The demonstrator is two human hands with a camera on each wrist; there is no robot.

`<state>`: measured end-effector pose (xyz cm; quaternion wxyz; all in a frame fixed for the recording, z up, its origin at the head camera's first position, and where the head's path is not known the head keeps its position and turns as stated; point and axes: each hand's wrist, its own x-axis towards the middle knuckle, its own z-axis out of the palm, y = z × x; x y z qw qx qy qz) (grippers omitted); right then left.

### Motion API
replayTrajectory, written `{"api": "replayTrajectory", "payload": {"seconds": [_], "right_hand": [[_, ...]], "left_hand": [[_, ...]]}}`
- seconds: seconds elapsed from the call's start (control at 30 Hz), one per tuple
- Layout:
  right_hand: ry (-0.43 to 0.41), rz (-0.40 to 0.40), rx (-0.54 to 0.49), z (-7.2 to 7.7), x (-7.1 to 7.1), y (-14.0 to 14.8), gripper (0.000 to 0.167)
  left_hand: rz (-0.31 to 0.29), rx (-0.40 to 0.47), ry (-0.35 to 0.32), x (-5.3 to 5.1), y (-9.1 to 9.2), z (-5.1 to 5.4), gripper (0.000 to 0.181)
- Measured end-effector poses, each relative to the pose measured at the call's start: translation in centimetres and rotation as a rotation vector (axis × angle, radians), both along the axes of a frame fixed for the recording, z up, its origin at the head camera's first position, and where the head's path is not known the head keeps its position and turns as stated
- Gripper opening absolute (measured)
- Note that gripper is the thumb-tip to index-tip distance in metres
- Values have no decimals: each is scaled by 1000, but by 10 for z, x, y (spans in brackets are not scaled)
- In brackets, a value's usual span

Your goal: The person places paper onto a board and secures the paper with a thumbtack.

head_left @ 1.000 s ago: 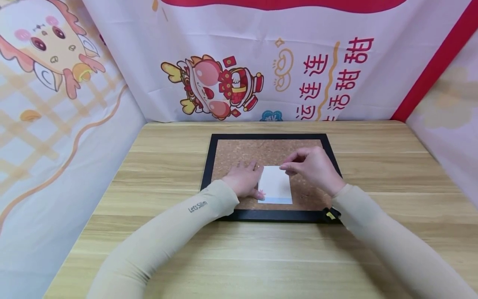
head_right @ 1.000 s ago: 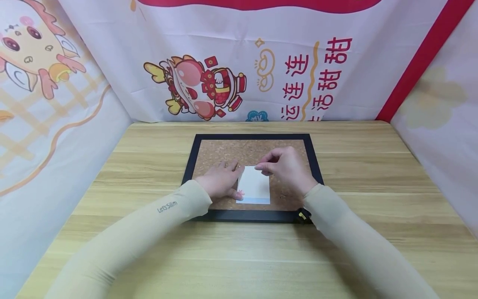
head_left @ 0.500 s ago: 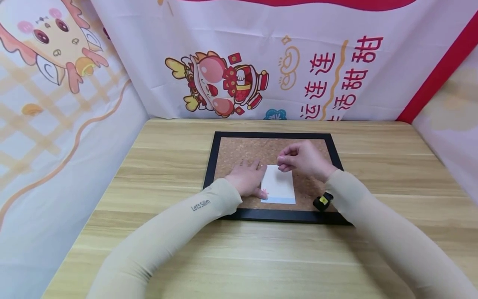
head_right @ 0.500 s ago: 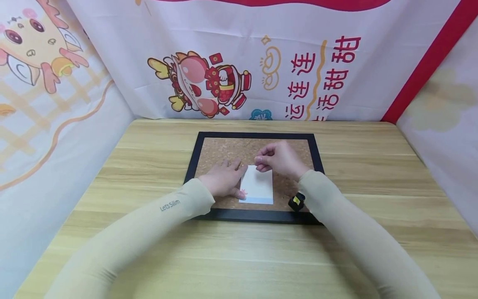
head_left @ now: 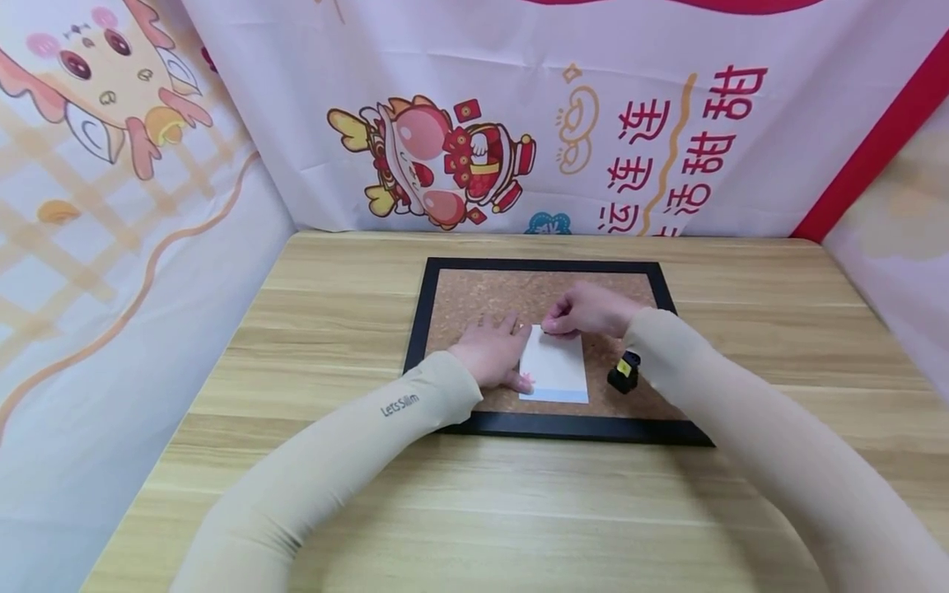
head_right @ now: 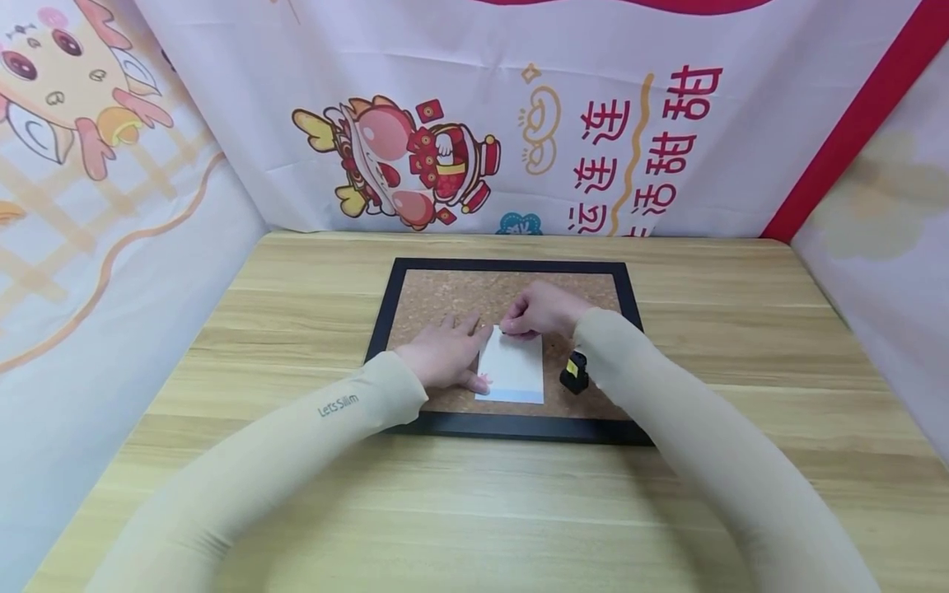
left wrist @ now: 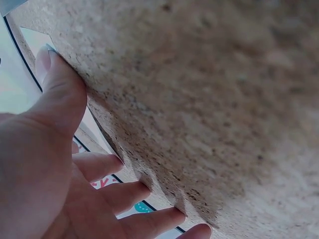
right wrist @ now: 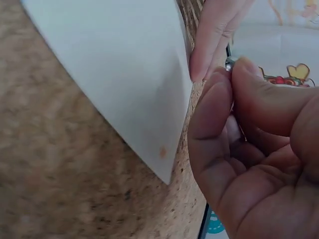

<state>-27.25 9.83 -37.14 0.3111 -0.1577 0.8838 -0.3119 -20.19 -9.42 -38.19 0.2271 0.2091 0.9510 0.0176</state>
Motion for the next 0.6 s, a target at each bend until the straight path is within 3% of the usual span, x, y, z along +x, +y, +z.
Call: {"api": "replayTrajectory", "payload": {"seconds": [0.23, 0.6], "right_hand": [[-12, 71, 95, 1, -10, -18, 10], [16, 88, 236, 3, -15, -37, 8]], "left_hand": [[-13, -18, 11, -1, 2, -1, 97], [-12, -31, 29, -1, 2, -1, 100]]}}
